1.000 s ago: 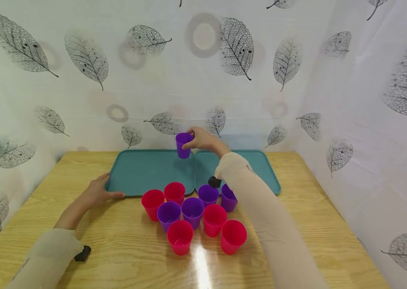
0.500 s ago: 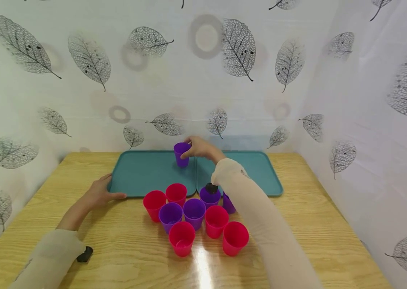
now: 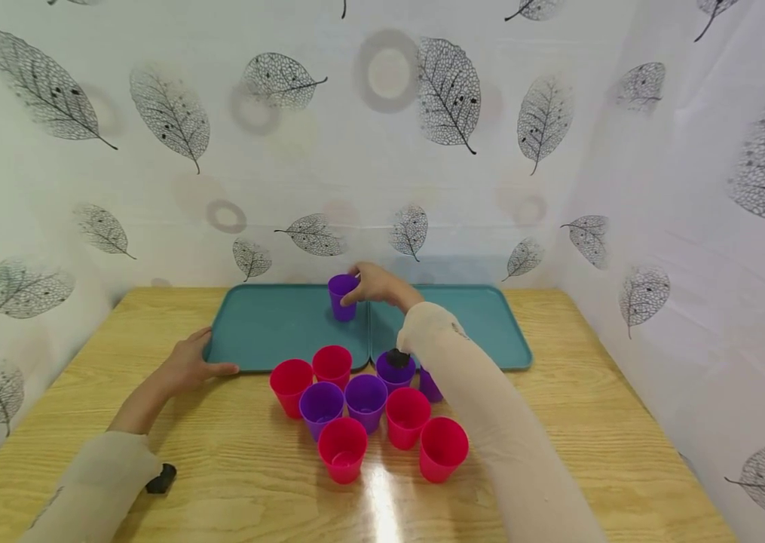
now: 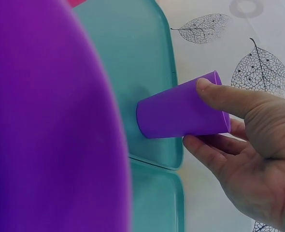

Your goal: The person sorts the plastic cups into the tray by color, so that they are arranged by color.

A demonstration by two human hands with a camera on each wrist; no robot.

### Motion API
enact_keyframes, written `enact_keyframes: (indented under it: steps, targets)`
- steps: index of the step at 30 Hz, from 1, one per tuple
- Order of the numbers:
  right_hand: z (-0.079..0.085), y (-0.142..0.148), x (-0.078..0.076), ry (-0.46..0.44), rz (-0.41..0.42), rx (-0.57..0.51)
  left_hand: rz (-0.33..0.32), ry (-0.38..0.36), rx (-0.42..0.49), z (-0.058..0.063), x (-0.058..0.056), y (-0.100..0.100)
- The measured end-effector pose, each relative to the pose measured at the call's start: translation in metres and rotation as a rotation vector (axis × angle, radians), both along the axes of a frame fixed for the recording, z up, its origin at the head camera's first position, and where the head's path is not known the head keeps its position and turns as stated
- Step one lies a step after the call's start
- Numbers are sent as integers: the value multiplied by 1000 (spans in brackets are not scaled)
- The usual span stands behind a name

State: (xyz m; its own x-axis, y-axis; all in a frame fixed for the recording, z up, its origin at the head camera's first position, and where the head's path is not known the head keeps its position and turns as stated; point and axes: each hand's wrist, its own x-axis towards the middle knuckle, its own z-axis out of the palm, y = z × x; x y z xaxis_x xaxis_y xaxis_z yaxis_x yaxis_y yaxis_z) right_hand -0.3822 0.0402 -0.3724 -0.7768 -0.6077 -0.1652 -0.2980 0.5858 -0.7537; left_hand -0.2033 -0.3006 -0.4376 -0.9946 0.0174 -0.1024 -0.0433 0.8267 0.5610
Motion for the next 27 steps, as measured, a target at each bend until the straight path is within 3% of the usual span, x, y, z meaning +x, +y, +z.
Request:
enact_keyframes:
  steps: [9,21,27]
  targets:
    - [8,7,2,21,21,7,0,3,1,0,1,1]
    - [43,55,11,0,9,-252,-1,-3,-1,1,2,2]
    - [54,88,22,-9,4,-324,-3,-27,-4,4,2,3]
